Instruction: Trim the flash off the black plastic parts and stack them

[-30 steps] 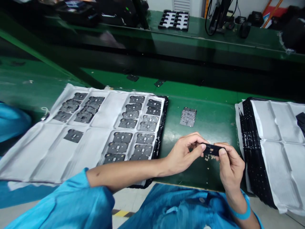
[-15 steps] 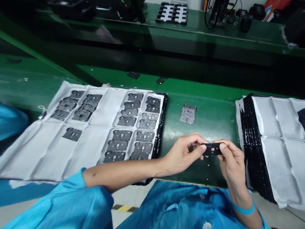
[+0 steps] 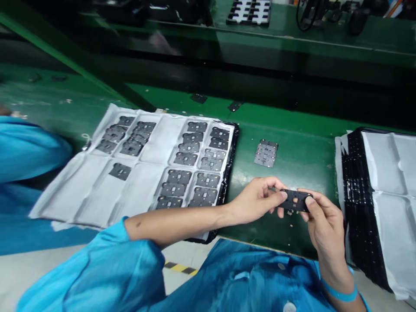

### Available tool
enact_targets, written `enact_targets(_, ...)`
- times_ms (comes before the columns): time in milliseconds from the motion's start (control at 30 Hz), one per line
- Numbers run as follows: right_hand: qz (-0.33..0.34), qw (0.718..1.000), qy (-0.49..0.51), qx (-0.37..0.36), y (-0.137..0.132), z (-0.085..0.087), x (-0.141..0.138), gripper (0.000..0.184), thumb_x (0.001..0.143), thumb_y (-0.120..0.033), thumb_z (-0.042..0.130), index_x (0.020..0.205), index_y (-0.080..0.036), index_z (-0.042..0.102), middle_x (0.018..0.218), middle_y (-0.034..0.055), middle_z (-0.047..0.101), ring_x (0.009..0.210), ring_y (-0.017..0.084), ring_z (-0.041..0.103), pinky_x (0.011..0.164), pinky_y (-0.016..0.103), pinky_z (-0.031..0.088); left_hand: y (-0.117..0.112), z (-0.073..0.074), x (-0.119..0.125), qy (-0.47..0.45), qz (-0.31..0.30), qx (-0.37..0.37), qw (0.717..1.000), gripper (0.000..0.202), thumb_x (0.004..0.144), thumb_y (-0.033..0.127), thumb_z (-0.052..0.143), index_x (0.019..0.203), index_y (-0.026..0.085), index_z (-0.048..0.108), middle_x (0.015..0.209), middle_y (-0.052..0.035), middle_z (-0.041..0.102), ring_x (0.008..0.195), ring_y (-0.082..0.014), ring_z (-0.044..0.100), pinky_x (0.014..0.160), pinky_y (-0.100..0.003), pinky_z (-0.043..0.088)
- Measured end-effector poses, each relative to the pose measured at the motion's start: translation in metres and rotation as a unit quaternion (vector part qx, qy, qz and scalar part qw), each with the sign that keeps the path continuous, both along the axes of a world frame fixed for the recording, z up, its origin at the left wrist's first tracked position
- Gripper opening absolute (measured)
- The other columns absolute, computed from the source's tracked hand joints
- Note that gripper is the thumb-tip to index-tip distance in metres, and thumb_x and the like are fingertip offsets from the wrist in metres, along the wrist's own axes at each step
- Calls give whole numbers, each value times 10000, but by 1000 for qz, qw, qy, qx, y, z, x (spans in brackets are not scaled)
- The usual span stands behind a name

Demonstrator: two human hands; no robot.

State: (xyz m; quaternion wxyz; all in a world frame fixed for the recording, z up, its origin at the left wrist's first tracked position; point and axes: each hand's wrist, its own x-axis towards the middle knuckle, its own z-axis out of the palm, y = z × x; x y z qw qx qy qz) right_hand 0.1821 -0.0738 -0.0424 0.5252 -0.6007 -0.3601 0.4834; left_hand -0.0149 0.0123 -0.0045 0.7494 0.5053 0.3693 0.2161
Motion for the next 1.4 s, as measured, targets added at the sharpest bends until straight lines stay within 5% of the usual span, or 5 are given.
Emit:
enact_targets(233,-19,997,-79,-11,4,1,-4,310,989,-483,762,1041,-190,850,780,29,753,560,124,585,520,236,486,-1,-1,-4,-3,1,6,1000,178,994,320,701,1044,157,649,731,1,715,654,-120,680,608,-216,473)
enact_targets(400,-4,991,-131,1,11,-1,-11,335,968,-490,757,1091,-189,838,735,21,747,558,140,622,522,246,519,20,-18,-13,56,30,119,991,91,972,229,703,940,144,715,844,-16,729,754,-118,663,708,-228,516)
enact_targets(700,-8,992,-123,-4,14,-32,-5,432,956,-544,755,1193,-183,789,1041,130,847,764,193,733,671,311,604,102,-50,-42,279,66,265,921,54,934,134,692,972,123,729,767,3,693,673,-129,639,682,-237,516)
enact_targets(1067,2,990,-140,-28,15,-56,2,450,967,-589,729,1199,-209,799,1039,109,847,867,234,767,806,373,600,115,-45,-39,393,12,390,833,177,958,177,727,1134,175,750,1151,-76,693,879,-197,718,933,-352,596)
enact_targets(1400,11,988,-155,-20,15,-80,4,496,969,-630,704,1195,-200,805,1107,135,858,996,278,806,907,406,619,256,-30,-38,574,108,349,733,419,1014,325,740,1335,65,672,1507,-252,580,1444,-399,561,1208,-491,470)
